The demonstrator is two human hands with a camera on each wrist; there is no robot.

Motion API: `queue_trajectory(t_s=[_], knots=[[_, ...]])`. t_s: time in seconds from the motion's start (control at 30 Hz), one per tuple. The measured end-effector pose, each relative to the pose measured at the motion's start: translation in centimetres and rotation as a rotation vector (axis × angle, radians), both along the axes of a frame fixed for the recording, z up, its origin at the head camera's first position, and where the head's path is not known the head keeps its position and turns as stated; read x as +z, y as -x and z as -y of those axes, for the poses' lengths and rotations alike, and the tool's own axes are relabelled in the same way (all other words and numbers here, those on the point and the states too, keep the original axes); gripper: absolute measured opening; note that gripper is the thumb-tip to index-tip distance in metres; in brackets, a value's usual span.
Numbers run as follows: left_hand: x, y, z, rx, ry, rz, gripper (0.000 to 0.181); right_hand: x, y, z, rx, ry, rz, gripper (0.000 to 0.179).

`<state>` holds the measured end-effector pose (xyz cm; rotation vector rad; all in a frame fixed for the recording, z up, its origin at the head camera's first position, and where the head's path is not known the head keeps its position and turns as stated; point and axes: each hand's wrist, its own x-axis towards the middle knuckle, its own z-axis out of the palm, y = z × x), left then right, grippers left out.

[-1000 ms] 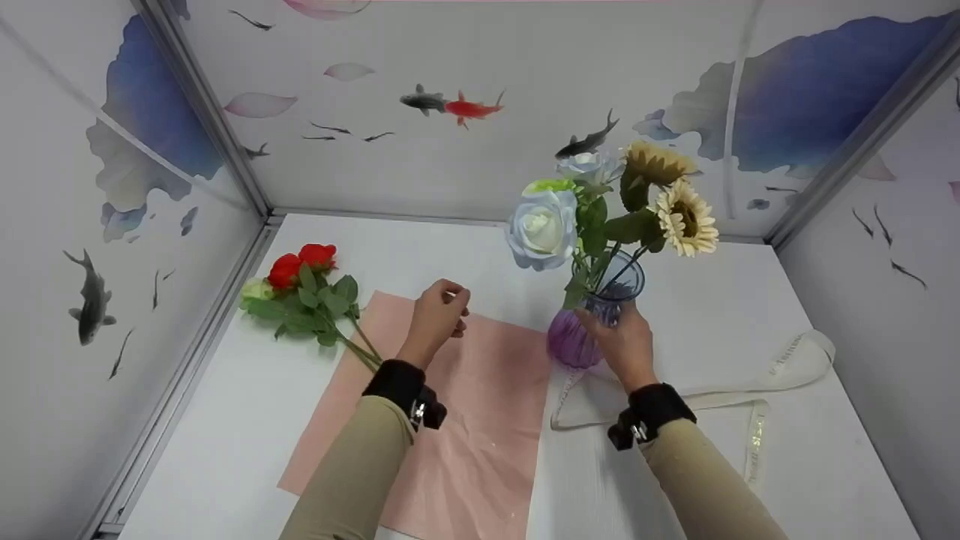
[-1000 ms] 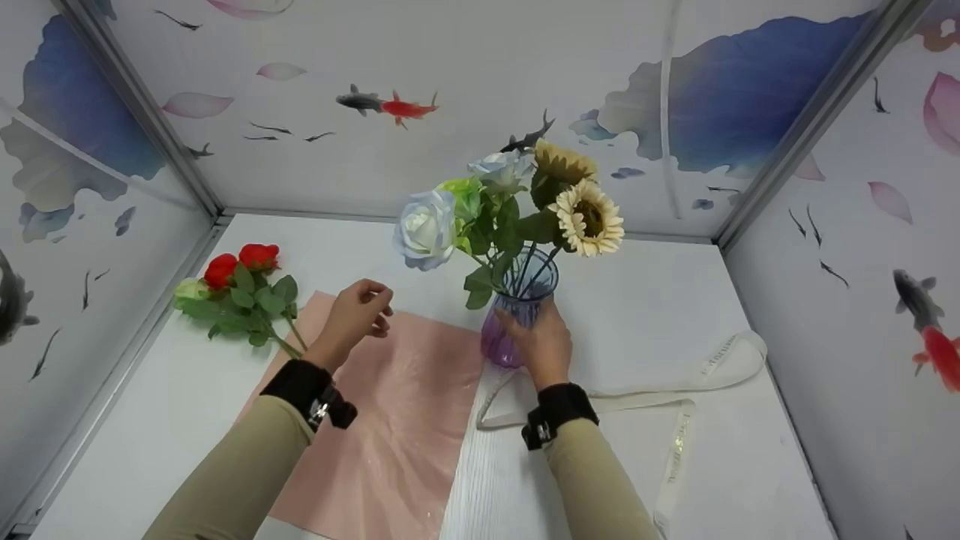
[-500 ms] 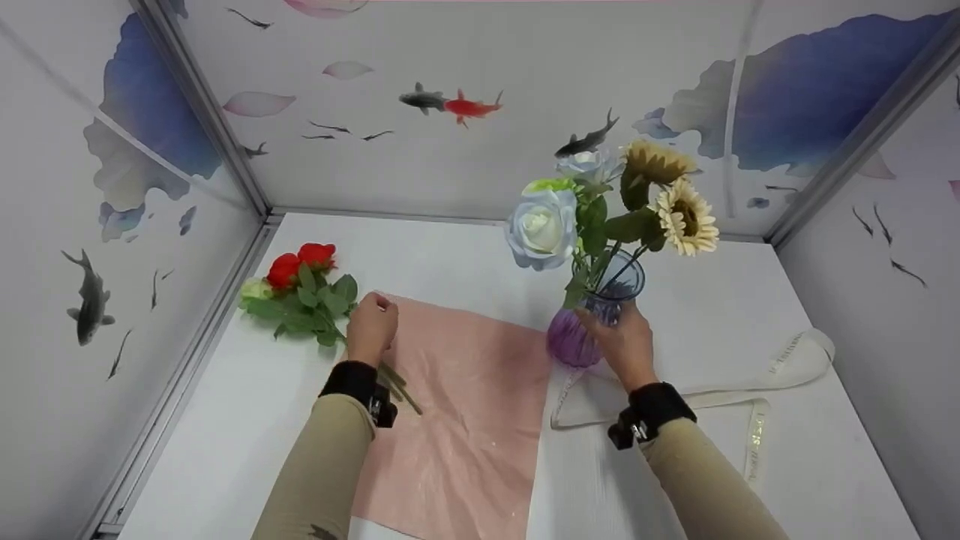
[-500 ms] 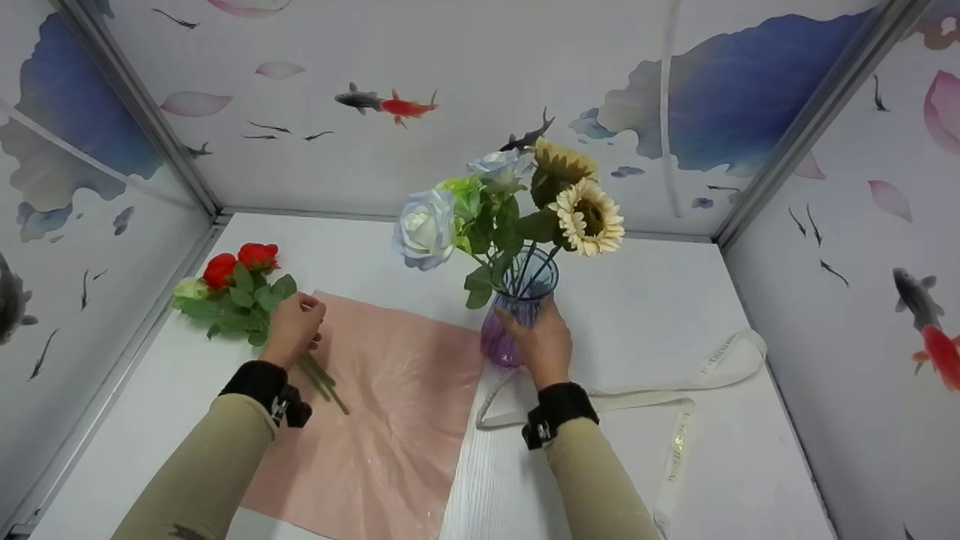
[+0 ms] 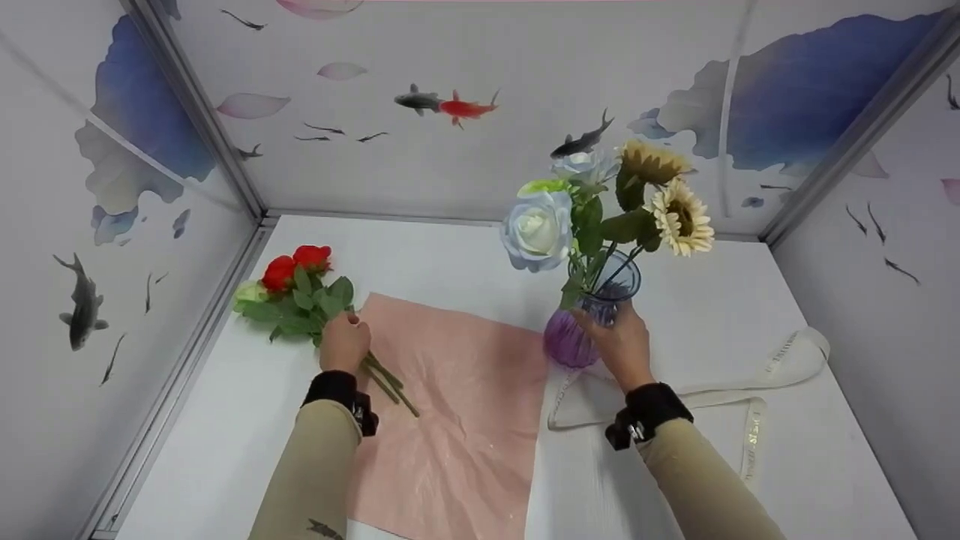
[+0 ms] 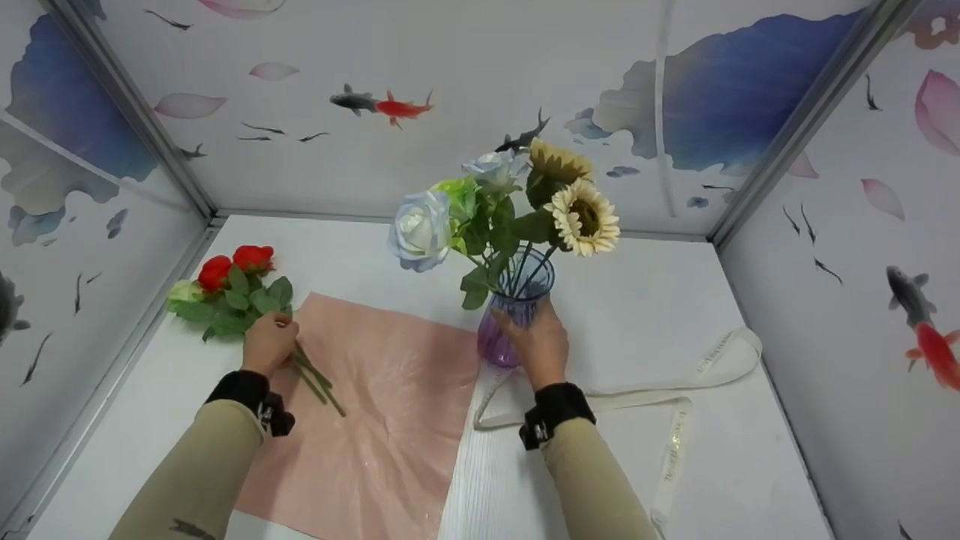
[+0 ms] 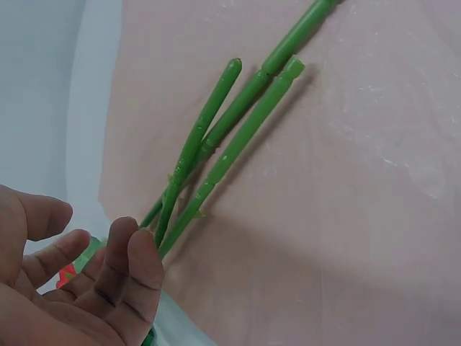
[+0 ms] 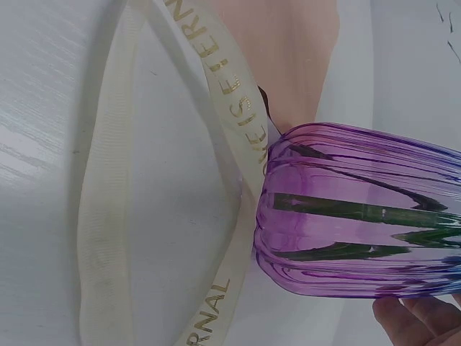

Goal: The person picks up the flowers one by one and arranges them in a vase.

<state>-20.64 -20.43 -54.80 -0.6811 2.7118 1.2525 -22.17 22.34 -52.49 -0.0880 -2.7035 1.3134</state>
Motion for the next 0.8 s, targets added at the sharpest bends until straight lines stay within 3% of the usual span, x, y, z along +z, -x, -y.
queue_trajectory(t_s=[0.23, 0.43, 0.67, 0.8], knots=[[-0.59, -0.14, 0.14, -0.037, 0.007, -0.024, 0.044, -0.08, 0.00, -0.07, 0.003, 0.011, 0.009, 0.090], [-0.79, -0.28, -0.07, -0.079, 0.033, 0.016, 0.047, -0.15, 0.04, -0.10, 0.006, 0.011, -0.005, 0.089], [-0.92, -0.06, -0.30, -0.159, 0.138, 0.134, 0.046, -0.16, 0.07, -0.06, -0.005, -0.001, -0.004, 0.089], [-1.11, 0.07, -0.41, -0.182, 0.196, 0.095, 0.038, -0.20, 0.04, -0.06, -0.009, -0.004, -0.012, 0.087]])
